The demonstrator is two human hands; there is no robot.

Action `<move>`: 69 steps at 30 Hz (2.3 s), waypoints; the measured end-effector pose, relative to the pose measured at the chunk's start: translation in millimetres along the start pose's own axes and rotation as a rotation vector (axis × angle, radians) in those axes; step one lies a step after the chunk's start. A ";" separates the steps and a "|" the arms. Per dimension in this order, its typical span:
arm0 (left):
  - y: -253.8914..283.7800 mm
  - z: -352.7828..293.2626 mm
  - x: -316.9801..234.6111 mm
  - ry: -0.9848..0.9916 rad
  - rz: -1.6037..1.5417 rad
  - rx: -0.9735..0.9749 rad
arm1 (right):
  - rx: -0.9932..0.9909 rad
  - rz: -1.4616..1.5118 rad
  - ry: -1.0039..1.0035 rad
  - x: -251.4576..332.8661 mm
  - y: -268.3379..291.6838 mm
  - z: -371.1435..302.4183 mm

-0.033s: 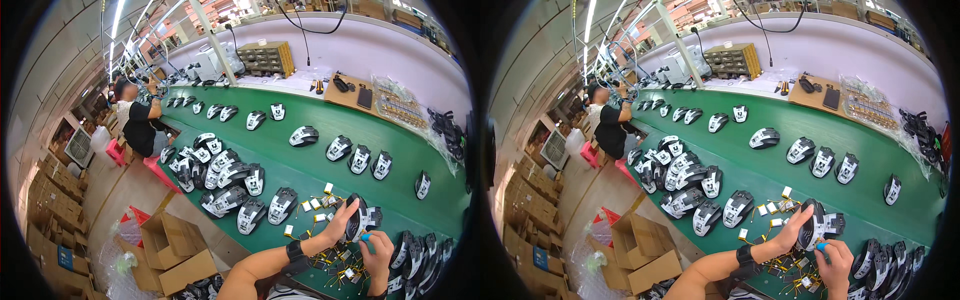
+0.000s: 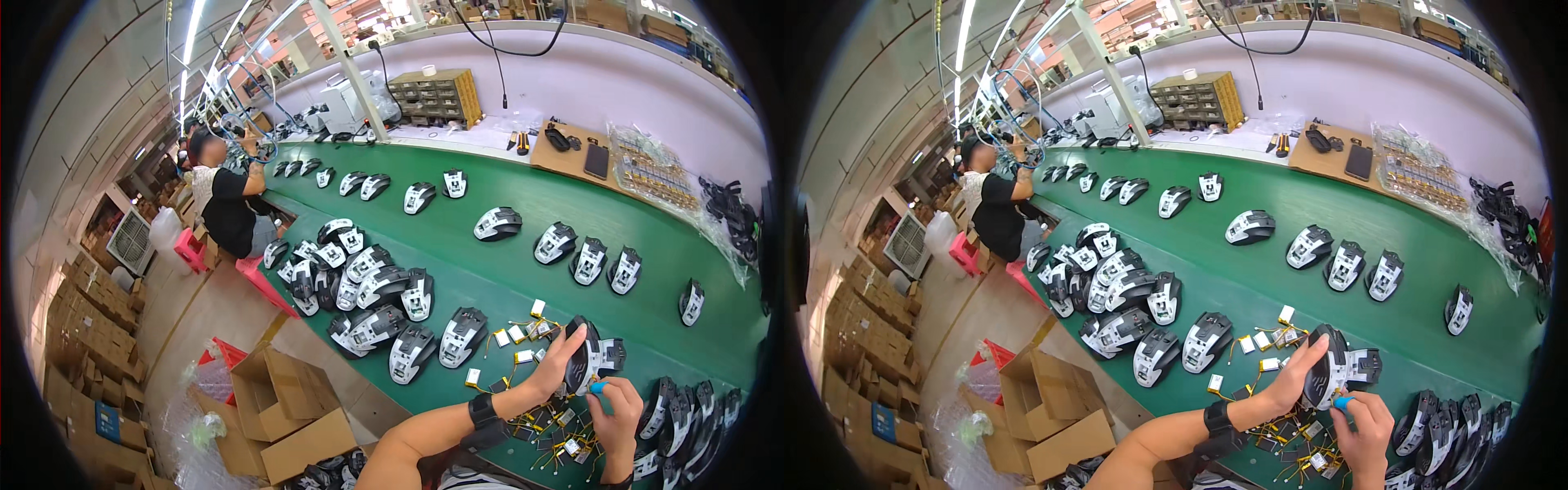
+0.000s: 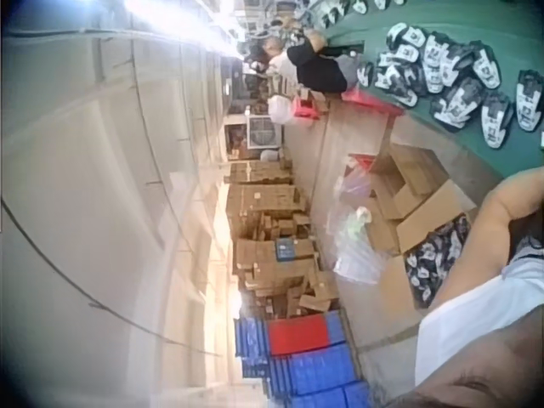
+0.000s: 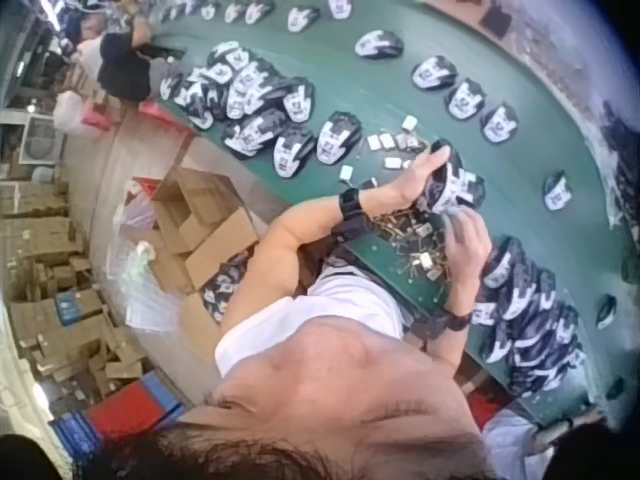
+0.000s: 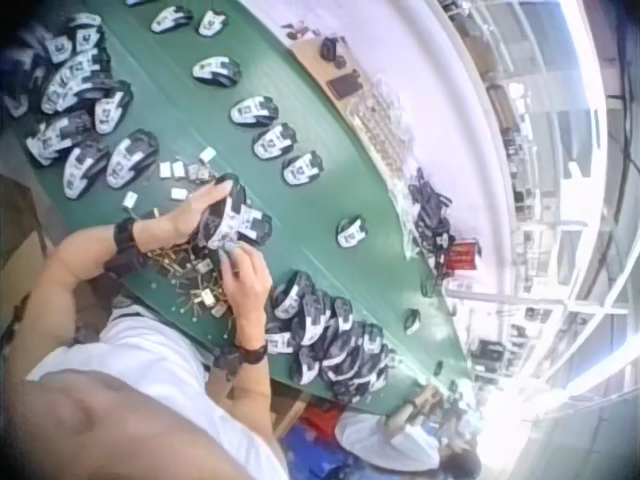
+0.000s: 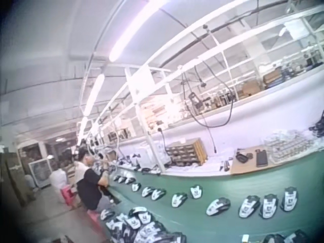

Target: Assembling internal components and batteries into computer mouse shells on an electronics factory assembly line.

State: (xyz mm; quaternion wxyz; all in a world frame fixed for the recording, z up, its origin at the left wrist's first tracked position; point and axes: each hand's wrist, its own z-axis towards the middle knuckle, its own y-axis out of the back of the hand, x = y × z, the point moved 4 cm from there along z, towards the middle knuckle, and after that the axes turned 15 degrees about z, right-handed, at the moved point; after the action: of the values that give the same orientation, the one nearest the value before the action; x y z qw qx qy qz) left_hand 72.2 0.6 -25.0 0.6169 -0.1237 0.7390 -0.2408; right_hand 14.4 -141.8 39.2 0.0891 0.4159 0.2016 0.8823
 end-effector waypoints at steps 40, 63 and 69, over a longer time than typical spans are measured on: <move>-7.5 -9.4 -5.6 0.012 -0.102 0.033 | -0.110 0.101 -0.004 19.1 -11.0 -7.1; -32.4 -26.5 -34.2 -0.293 0.611 0.222 | 0.000 -0.327 -0.398 -107.2 176.2 68.2; -25.0 -20.3 -25.4 -0.327 0.710 0.166 | -0.212 -0.733 -0.982 -208.6 281.0 13.5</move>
State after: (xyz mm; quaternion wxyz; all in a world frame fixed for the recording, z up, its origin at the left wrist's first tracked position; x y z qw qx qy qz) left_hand 54.9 -4.4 11.9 0.7792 0.1530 0.6058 -0.0488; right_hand 160.9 -459.5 22.1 0.5092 0.6658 0.1781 0.5154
